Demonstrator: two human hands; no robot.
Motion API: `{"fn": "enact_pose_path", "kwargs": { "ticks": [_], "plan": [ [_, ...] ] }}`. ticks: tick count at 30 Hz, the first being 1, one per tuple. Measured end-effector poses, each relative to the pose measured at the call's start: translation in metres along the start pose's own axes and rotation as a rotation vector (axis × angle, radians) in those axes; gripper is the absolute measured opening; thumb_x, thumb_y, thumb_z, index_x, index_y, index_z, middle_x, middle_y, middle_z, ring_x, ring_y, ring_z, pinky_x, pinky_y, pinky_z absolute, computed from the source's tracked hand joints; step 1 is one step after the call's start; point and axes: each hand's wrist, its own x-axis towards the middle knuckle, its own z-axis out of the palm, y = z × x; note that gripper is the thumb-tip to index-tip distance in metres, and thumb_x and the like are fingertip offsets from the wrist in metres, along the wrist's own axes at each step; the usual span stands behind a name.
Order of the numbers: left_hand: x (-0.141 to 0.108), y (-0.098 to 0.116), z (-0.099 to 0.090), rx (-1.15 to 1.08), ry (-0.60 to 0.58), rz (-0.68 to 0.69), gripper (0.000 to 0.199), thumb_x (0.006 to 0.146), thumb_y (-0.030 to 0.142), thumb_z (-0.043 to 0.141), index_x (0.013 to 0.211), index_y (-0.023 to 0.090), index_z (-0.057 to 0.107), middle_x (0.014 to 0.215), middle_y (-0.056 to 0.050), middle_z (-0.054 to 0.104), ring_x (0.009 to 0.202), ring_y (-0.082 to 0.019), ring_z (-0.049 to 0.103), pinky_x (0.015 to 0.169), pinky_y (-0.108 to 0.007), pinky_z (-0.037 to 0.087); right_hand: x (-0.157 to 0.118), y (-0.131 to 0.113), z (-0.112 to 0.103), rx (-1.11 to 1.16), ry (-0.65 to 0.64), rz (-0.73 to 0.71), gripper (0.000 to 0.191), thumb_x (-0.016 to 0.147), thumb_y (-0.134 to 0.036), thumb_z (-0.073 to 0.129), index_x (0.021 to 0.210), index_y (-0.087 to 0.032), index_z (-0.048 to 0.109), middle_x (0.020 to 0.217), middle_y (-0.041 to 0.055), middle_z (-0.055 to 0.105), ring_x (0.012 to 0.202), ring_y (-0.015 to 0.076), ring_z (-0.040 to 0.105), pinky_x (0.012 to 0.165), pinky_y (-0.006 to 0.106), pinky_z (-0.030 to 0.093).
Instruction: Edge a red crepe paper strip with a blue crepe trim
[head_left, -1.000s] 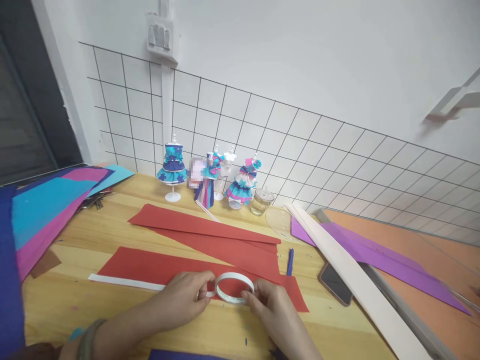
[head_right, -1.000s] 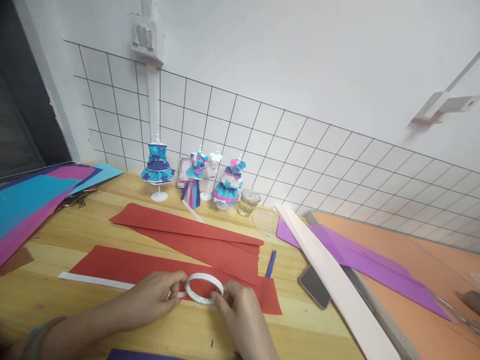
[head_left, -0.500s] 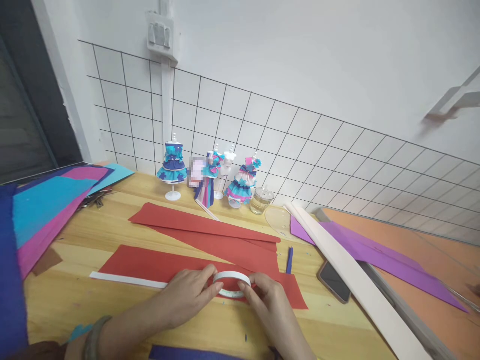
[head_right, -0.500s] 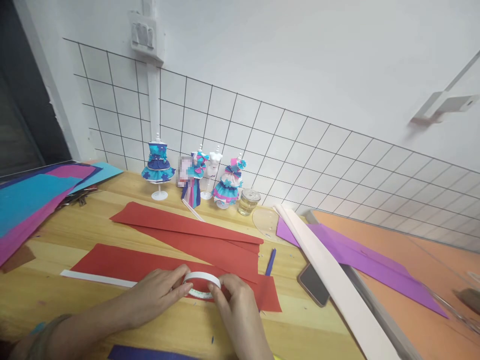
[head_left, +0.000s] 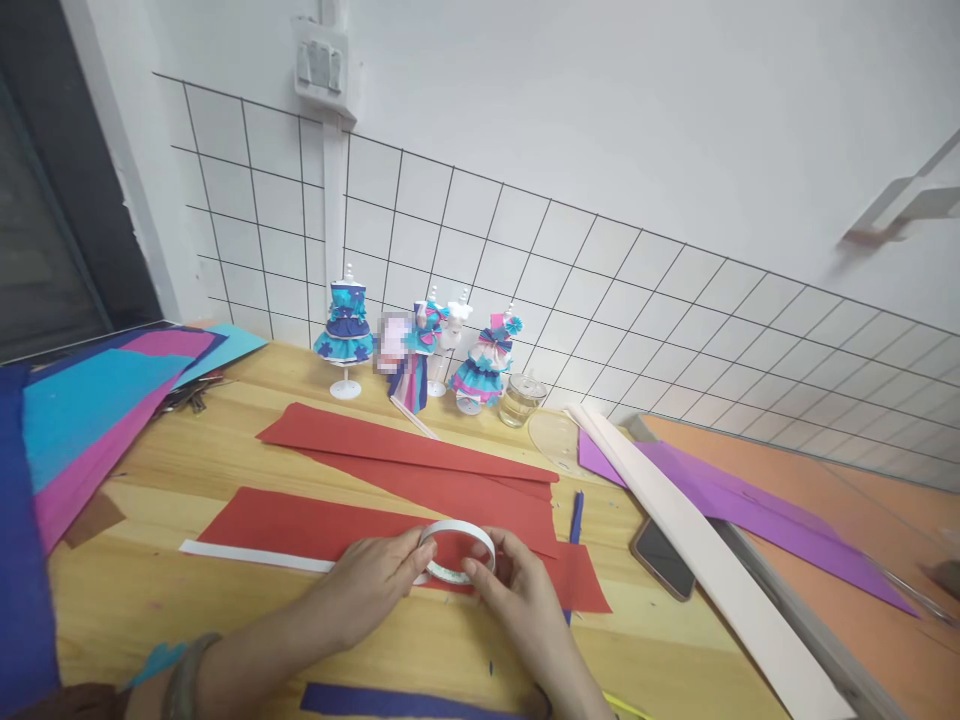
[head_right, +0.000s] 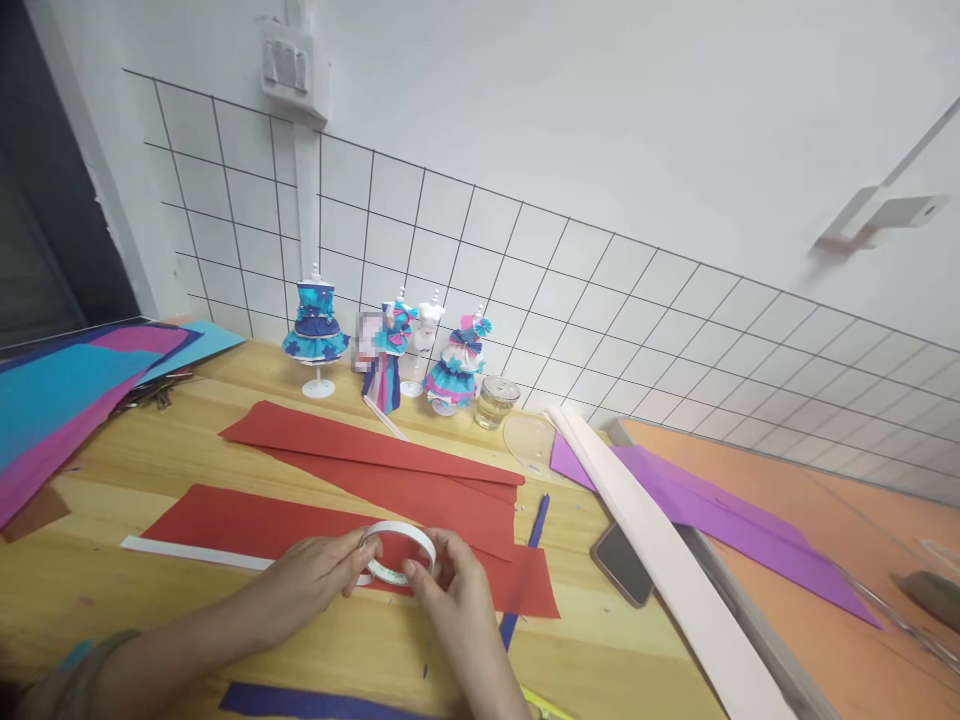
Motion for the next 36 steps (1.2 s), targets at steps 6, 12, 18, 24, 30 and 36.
{"fn": "enact_pose_path", "kwargs": {
  "ticks": [6,12,18,24,30,36],
  "plan": [
    [-0.001,-0.004,0.005,0.017,0.018,0.031,0.042,0.092,0.047,0.019,0.086,0.024,0.054,0.077,0.0,0.061,0.074,-0.018,0.058,0.064,-0.024,0.038,0.0,0.006,0.011,0.08,-0.124,0.129,0.041,0.071,-0.055,0.059,0.08,-0.016,0.052,0.049,-0.0039,0.053,0.041,0.0111,0.049,0.041,0.022,0.039],
    [0.0,-0.009,0.007,0.072,-0.007,0.086,0.042,0.093,0.045,0.019,0.1,0.025,0.056,0.088,-0.001,0.065,0.084,-0.019,0.06,0.07,-0.025,0.039,0.002,0.005,0.009,0.066,-0.098,0.141,0.038,0.068,-0.052,0.063,0.067,-0.015,0.053,0.045,-0.0057,0.05,0.039,0.0074,0.044,0.042,0.019,0.036],
    [0.003,-0.012,0.01,0.12,-0.009,0.082,0.044,0.092,0.045,0.019,0.099,0.025,0.057,0.092,-0.002,0.066,0.089,-0.02,0.06,0.075,-0.027,0.039,0.002,0.003,0.007,0.065,-0.068,0.173,0.044,0.056,-0.055,0.071,0.069,-0.015,0.056,0.046,-0.0071,0.047,0.039,0.007,0.04,0.04,0.02,0.035],
    [0.005,-0.018,0.012,0.149,0.006,0.05,0.029,0.087,0.045,0.035,0.096,0.024,0.054,0.078,0.002,0.065,0.075,-0.018,0.059,0.061,-0.024,0.037,0.003,0.004,0.005,0.046,-0.039,0.199,0.043,0.063,-0.055,0.065,0.069,-0.013,0.06,0.04,-0.0064,0.047,0.036,0.0072,0.04,0.04,0.021,0.034],
    [0.008,-0.032,0.019,0.194,0.018,0.061,0.051,0.073,0.022,0.046,0.123,0.029,0.041,0.076,0.007,0.063,0.071,-0.014,0.058,0.056,-0.022,0.034,0.004,0.002,0.001,0.048,-0.017,0.214,0.041,0.061,-0.056,0.064,0.058,-0.016,0.053,0.042,-0.0034,0.052,0.037,0.0089,0.044,0.042,0.022,0.036],
    [0.008,-0.032,0.021,0.164,0.006,0.035,0.051,0.072,0.019,0.045,0.122,0.03,0.043,0.075,0.007,0.063,0.072,-0.013,0.058,0.057,-0.022,0.034,0.005,0.002,-0.006,0.005,-0.01,0.203,0.03,0.064,-0.045,0.063,0.057,-0.016,0.055,0.047,-0.0032,0.053,0.043,0.0086,0.044,0.046,0.021,0.033]
  ]
}}
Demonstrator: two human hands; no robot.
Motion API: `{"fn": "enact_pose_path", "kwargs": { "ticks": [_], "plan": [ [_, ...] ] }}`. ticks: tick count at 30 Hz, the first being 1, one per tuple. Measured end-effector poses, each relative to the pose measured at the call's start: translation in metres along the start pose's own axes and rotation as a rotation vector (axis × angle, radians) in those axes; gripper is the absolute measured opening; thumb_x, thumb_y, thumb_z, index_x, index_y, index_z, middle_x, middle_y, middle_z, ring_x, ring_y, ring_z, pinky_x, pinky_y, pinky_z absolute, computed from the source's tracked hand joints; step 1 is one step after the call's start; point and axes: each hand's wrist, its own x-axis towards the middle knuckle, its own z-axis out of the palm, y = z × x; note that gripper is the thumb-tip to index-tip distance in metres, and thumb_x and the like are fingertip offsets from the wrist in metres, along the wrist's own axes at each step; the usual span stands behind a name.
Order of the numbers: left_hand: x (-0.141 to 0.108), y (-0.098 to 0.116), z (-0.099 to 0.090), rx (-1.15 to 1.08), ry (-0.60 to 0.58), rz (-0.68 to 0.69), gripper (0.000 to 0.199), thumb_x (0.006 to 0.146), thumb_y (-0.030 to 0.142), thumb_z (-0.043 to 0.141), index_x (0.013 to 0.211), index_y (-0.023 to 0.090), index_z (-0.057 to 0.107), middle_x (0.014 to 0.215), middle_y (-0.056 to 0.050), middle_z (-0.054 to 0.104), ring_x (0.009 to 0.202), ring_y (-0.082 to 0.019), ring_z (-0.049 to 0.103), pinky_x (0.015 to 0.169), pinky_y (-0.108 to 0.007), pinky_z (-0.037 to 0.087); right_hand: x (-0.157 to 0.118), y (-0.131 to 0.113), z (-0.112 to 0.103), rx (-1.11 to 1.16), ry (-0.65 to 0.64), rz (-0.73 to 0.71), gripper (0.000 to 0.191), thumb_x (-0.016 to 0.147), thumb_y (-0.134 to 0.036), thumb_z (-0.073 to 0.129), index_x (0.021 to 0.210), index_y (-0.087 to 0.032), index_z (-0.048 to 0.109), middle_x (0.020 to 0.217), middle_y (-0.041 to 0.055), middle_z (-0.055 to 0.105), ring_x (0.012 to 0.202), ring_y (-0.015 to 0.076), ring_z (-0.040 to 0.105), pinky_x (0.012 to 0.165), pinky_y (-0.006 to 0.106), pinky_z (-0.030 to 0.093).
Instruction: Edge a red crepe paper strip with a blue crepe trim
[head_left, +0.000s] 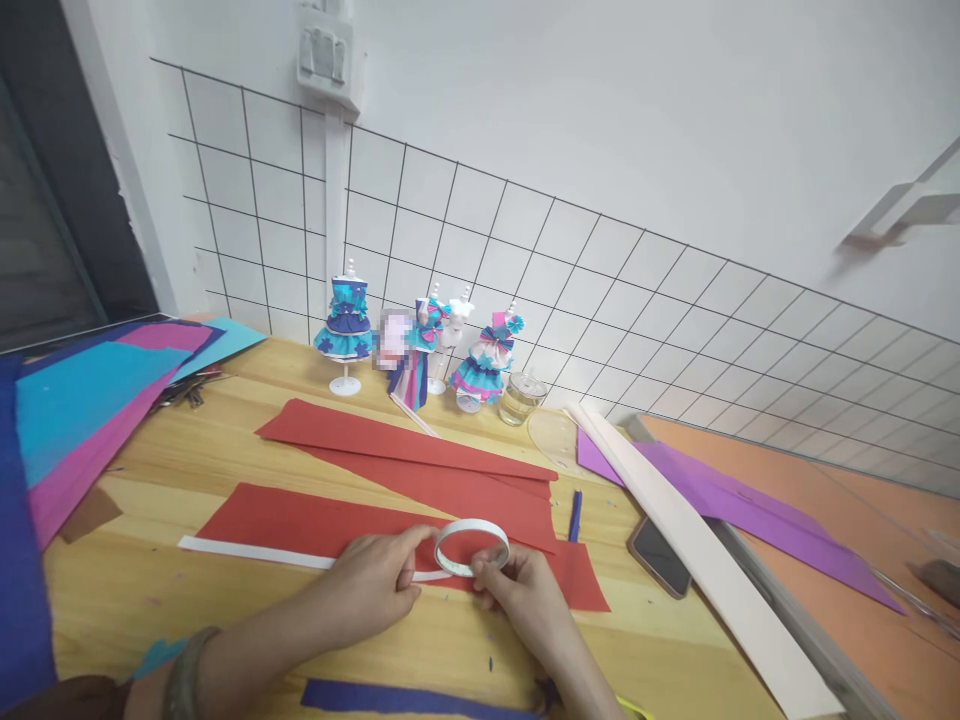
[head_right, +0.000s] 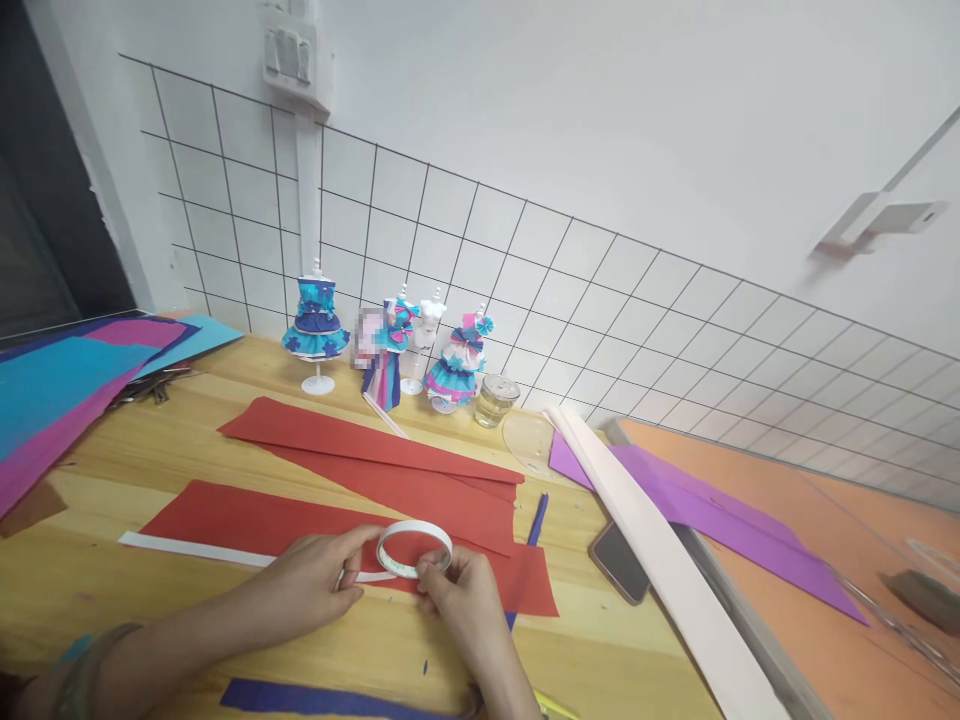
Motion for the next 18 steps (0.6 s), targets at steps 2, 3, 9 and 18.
{"fn": "enact_pose_path", "kwargs": {
  "ticks": [2,3,9,18],
  "plan": [
    [0.0,0.001,-0.001,-0.008,-0.001,-0.003,0.049,0.071,0.019,0.046,0.119,0.03,0.045,0.074,0.008,0.063,0.072,-0.013,0.058,0.058,-0.022,0.034,0.0,0.002,-0.003,-0.025,-0.011,0.006,0.026,0.066,-0.04,0.06,0.058,-0.016,0.056,0.046,-0.004,0.051,0.043,0.0082,0.042,0.044,0.02,0.031],
    [0.0,0.001,-0.001,-0.006,0.003,-0.006,0.049,0.071,0.019,0.046,0.118,0.03,0.045,0.074,0.008,0.062,0.071,-0.013,0.058,0.058,-0.022,0.034,0.001,0.002,-0.004,-0.04,-0.016,0.012,0.024,0.067,-0.038,0.059,0.058,-0.016,0.057,0.045,-0.0043,0.051,0.042,0.0078,0.04,0.043,0.02,0.03],
    [0.001,0.0,-0.003,-0.01,0.013,0.002,0.044,0.071,0.02,0.047,0.113,0.031,0.05,0.071,0.009,0.062,0.069,-0.012,0.057,0.058,-0.022,0.033,-0.001,0.001,-0.009,-0.128,-0.003,0.052,0.02,0.068,-0.035,0.056,0.06,-0.016,0.057,0.045,-0.0051,0.051,0.038,0.0064,0.036,0.039,0.02,0.024],
    [0.003,0.007,-0.004,-0.042,0.024,-0.06,0.031,0.077,0.031,0.047,0.107,0.029,0.054,0.07,0.007,0.063,0.07,-0.014,0.058,0.058,-0.023,0.034,-0.002,-0.003,-0.014,-0.174,0.014,0.113,0.022,0.065,-0.038,0.056,0.059,-0.017,0.054,0.044,-0.0053,0.05,0.037,0.007,0.04,0.037,0.019,0.025]
  ]
}}
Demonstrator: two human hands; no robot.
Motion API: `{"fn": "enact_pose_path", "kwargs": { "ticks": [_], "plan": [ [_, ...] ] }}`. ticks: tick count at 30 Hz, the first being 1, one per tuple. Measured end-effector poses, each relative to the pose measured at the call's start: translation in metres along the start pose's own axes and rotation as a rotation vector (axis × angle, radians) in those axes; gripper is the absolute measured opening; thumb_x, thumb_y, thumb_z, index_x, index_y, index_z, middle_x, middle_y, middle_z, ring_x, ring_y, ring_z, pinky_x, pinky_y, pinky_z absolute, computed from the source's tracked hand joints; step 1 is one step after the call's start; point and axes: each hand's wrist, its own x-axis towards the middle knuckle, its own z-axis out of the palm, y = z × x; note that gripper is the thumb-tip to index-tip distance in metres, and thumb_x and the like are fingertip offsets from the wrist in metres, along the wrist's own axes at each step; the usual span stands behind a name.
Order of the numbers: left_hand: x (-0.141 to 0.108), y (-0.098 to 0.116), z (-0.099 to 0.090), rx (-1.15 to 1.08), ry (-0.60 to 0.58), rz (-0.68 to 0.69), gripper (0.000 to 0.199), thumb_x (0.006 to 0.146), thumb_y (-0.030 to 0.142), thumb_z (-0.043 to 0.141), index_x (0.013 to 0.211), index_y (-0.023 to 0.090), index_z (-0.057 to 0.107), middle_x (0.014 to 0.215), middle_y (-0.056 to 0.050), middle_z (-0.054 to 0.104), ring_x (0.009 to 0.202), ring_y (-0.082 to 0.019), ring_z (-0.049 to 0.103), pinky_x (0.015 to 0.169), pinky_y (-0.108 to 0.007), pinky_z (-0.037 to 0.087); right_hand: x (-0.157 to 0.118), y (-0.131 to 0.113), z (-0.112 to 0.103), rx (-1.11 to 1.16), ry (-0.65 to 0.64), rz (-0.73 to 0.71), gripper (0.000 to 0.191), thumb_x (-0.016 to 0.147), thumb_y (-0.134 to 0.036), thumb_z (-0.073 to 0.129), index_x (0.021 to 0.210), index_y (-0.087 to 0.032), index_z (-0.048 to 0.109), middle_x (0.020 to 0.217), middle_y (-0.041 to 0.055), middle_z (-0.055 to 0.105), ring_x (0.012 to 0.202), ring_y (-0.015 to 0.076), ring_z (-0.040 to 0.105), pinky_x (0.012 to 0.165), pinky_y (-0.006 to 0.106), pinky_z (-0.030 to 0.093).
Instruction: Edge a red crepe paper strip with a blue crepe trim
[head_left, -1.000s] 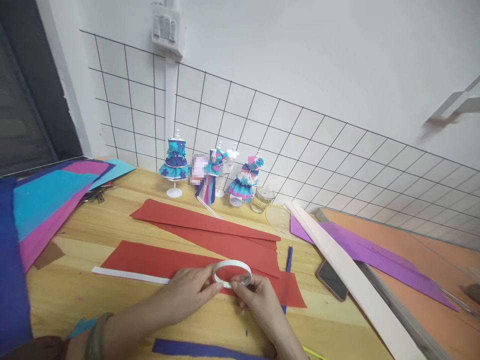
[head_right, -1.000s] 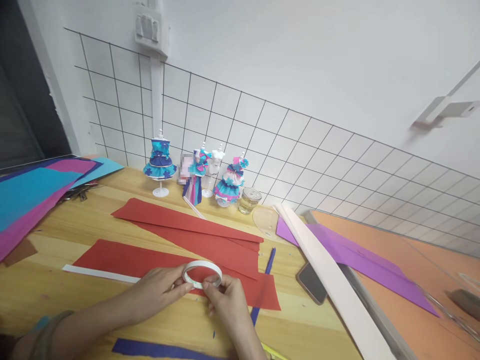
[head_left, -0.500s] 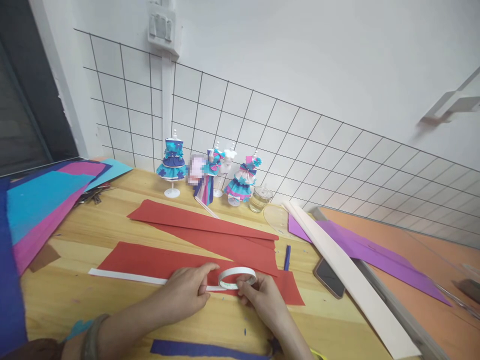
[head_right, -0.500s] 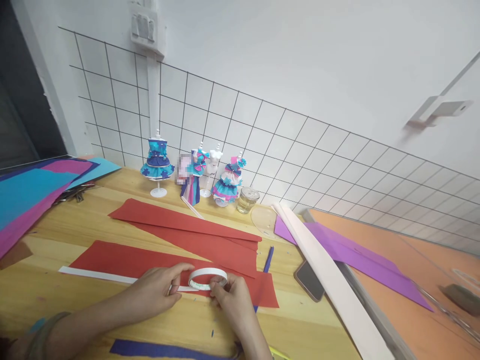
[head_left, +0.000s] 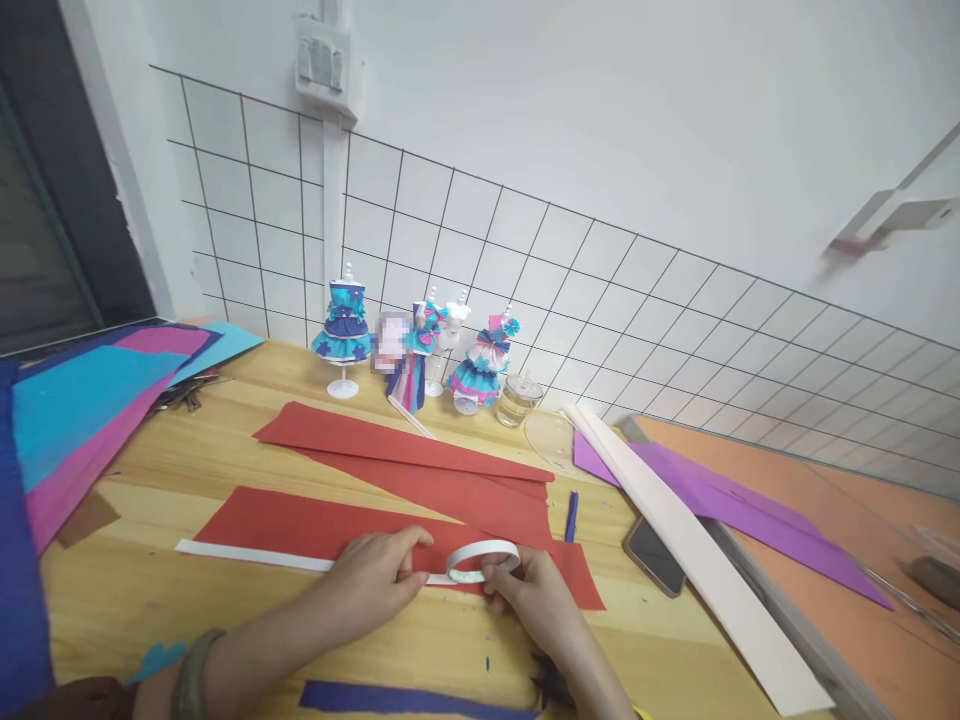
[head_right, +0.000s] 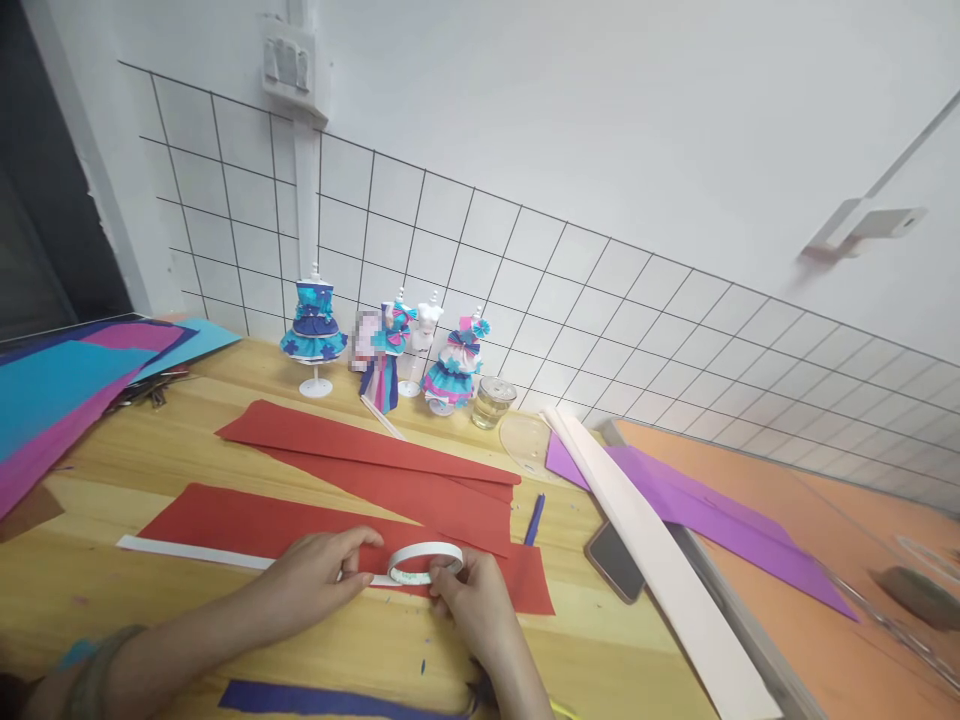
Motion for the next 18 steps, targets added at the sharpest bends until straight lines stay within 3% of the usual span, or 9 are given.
{"fn": "enact_pose_path", "kwargs": {
  "ticks": [18],
  "plan": [
    [0.003,0.011,0.002,0.135,0.048,-0.062,0.04,0.078,0.041,0.049,0.114,0.027,0.052,0.071,0.002,0.067,0.075,-0.02,0.062,0.058,-0.026,0.037,0.004,0.01,-0.002,0.022,0.0,-0.008,0.016,0.067,-0.033,0.052,0.061,-0.019,0.052,0.038,-0.008,0.046,0.034,0.0068,0.037,0.036,0.019,0.026]
  ]
}}
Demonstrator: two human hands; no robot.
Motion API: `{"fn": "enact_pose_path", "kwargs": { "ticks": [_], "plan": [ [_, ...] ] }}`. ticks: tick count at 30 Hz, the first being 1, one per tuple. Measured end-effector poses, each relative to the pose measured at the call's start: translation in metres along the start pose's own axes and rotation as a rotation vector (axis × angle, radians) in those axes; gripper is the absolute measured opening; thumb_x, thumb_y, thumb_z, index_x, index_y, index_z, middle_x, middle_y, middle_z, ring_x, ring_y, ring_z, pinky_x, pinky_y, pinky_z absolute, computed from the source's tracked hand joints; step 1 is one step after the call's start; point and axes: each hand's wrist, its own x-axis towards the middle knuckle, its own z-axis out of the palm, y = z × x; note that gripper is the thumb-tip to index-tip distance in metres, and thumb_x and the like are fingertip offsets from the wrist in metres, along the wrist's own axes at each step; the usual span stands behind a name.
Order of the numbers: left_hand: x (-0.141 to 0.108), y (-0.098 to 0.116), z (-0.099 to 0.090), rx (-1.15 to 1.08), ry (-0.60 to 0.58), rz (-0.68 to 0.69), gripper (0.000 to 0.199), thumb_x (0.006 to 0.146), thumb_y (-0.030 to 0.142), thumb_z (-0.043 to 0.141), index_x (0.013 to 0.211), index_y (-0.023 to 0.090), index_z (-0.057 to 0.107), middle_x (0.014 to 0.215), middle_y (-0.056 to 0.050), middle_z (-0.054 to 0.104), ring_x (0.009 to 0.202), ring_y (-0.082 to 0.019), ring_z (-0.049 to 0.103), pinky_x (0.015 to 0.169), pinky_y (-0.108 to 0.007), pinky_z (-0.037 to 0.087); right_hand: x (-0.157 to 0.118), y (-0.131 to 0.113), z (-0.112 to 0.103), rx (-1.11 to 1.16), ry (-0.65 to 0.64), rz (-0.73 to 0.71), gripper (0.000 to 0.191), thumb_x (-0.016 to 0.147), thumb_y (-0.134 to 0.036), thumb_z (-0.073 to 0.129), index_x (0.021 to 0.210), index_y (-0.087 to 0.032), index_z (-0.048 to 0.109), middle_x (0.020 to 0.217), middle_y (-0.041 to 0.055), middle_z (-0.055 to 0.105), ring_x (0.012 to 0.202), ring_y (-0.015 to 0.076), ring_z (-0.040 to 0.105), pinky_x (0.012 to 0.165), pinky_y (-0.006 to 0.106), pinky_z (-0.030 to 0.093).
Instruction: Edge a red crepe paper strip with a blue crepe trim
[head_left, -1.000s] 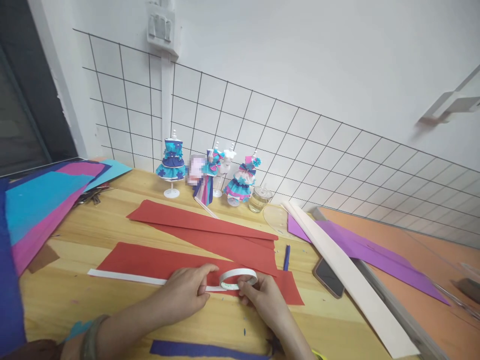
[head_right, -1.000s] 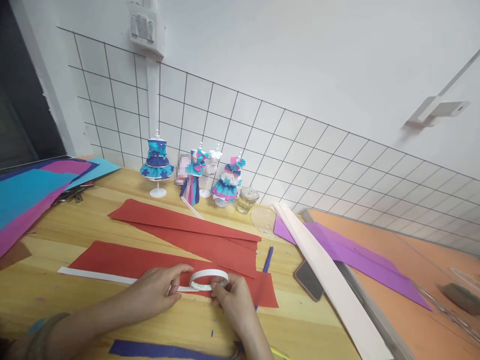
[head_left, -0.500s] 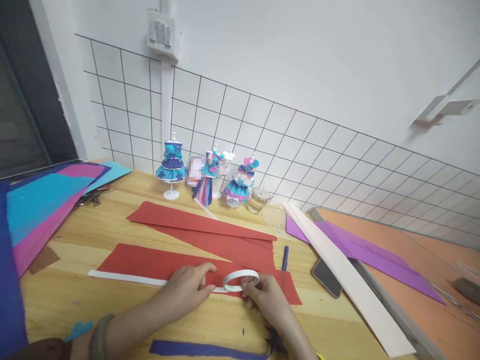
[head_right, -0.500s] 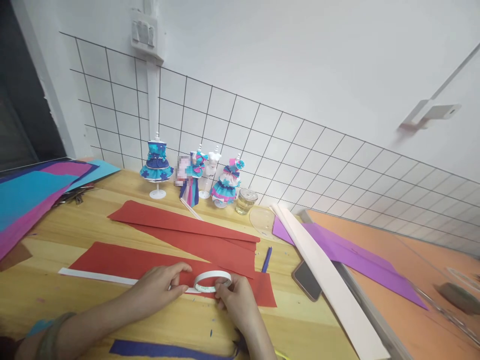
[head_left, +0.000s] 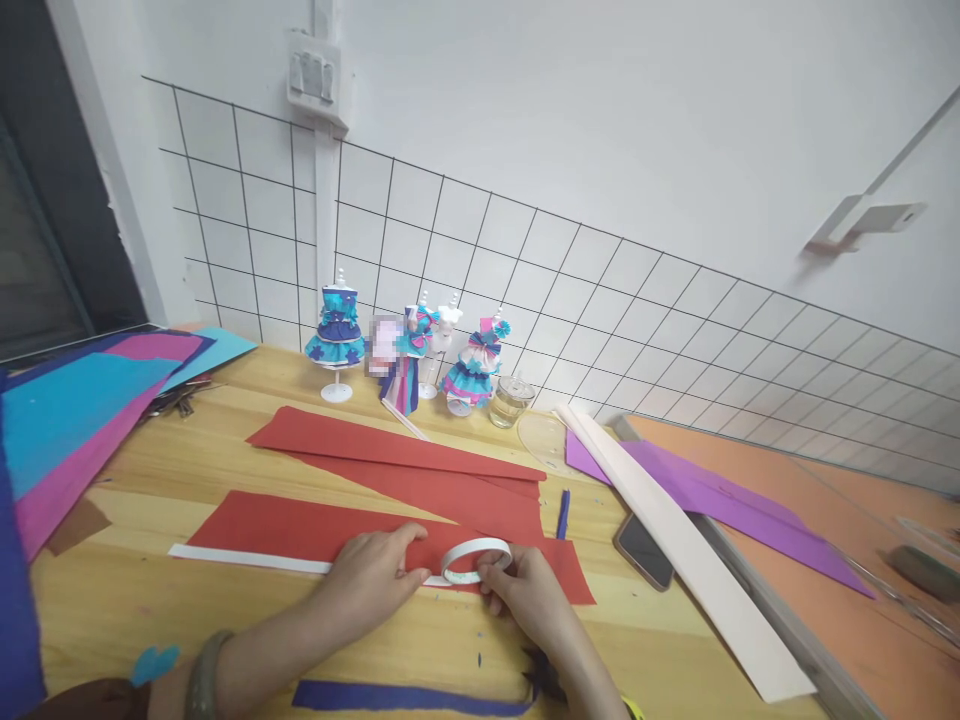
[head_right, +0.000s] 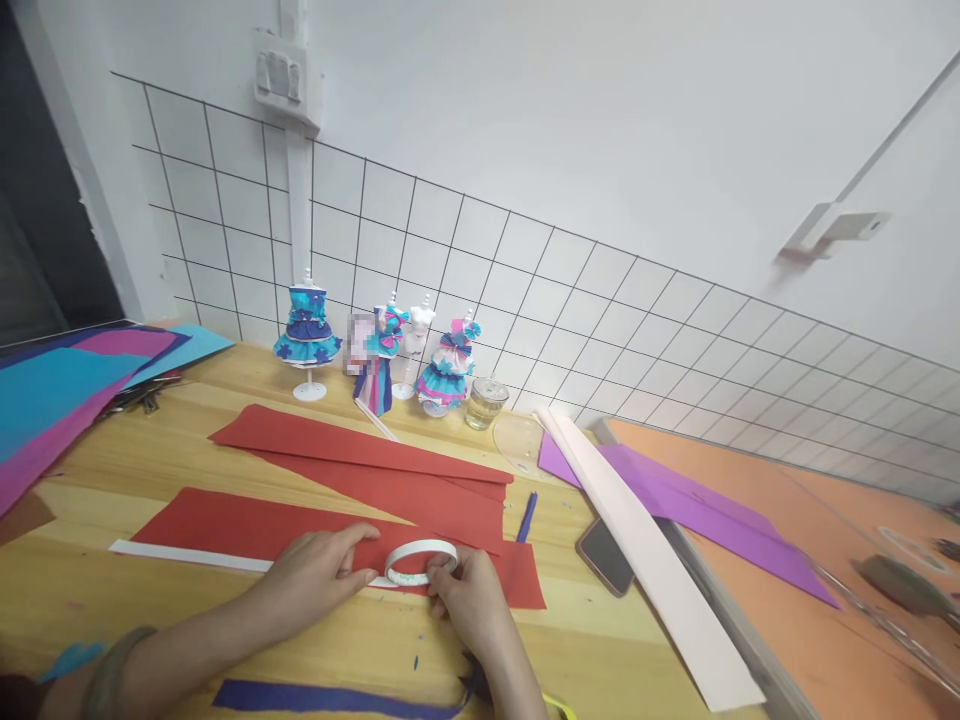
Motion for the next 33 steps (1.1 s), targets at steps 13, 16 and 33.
{"fn": "enact_pose_path", "kwargs": {
  "ticks": [13,16,33],
  "plan": [
    [0.003,0.009,0.004,0.18,0.01,-0.023,0.045,0.077,0.043,0.049,0.117,0.022,0.051,0.092,-0.007,0.07,0.088,-0.03,0.062,0.069,-0.035,0.043,0.001,0.002,-0.001,-0.033,0.018,-0.025,0.021,0.069,-0.035,0.056,0.057,-0.019,0.051,0.035,-0.0076,0.047,0.032,0.0071,0.04,0.037,0.019,0.028],
    [0.005,0.014,0.003,0.212,-0.002,-0.04,0.046,0.077,0.044,0.05,0.116,0.02,0.051,0.089,-0.009,0.069,0.086,-0.031,0.062,0.068,-0.037,0.044,0.001,0.002,-0.001,-0.043,0.021,-0.028,0.022,0.07,-0.035,0.055,0.056,-0.019,0.05,0.036,-0.0075,0.048,0.033,0.0074,0.041,0.038,0.019,0.03],
    [0.012,0.034,0.003,0.298,-0.042,-0.042,0.077,0.075,0.045,0.047,0.14,0.011,0.023,0.084,-0.015,0.069,0.084,-0.034,0.062,0.067,-0.041,0.043,-0.003,-0.002,-0.014,-0.107,0.034,-0.035,0.017,0.07,-0.023,0.05,0.054,-0.019,0.048,0.037,-0.007,0.047,0.034,0.0071,0.042,0.039,0.018,0.033]
  ]
}}
